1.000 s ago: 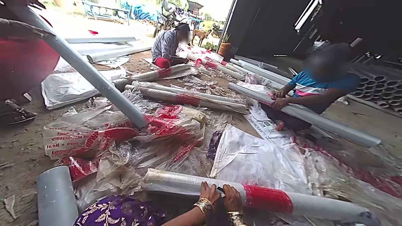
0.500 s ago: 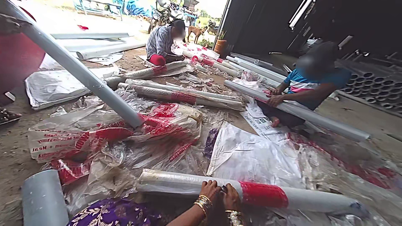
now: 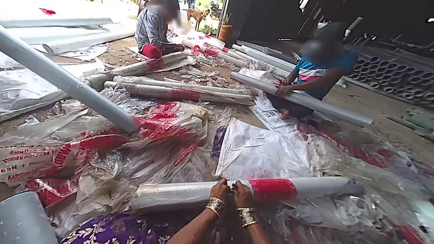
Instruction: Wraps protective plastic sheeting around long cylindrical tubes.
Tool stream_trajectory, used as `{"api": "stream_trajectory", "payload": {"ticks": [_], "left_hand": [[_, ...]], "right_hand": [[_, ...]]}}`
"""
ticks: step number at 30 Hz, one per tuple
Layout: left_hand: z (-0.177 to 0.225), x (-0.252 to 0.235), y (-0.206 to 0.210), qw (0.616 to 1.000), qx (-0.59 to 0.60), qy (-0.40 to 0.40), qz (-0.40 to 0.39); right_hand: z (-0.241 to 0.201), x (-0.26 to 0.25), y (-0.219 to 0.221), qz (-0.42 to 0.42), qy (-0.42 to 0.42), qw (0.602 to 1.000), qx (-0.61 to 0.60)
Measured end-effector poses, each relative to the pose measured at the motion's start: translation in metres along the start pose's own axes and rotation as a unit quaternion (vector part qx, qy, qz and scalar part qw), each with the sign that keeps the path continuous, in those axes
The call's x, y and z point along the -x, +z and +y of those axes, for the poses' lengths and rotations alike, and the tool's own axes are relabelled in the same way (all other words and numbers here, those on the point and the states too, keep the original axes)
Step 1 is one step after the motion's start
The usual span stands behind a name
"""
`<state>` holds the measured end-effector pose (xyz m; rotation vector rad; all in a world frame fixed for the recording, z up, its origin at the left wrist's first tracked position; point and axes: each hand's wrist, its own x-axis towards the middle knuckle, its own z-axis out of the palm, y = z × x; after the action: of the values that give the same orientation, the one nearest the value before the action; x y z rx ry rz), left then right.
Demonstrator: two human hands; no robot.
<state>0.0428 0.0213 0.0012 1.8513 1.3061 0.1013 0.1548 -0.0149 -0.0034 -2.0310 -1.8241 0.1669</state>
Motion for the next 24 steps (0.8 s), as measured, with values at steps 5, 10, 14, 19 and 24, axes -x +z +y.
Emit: {"api": "stream_trajectory", "payload": {"ticks": [5, 10, 14, 19, 24], "left_hand": [[-0.026, -0.013, 0.003, 0.994, 0.060, 0.081, 0.034], [-0.019, -0.013, 0.004, 0.998, 0.037, 0.050, 0.020], [-0.016, -0.012, 0.010, 0.999, 0.006, 0.042, 0.031], [-0.020, -0.015, 0.015, 0.998, 0.019, 0.041, 0.033], [-0.020, -0.015, 0.013, 0.999, 0.017, 0.035, 0.029]], "right_hand": [[-0.007, -0.021, -0.043, -0.008, 0.232, 0.970, -0.072], [0.013, -0.012, -0.042, -0.214, 0.354, 0.903, -0.115], [0.009, -0.003, -0.029, -0.229, 0.342, 0.901, -0.133], [0.002, 0.001, -0.030, -0.138, 0.281, 0.946, -0.084], [-0.004, 0.004, -0.025, -0.113, 0.259, 0.956, -0.073]]}}
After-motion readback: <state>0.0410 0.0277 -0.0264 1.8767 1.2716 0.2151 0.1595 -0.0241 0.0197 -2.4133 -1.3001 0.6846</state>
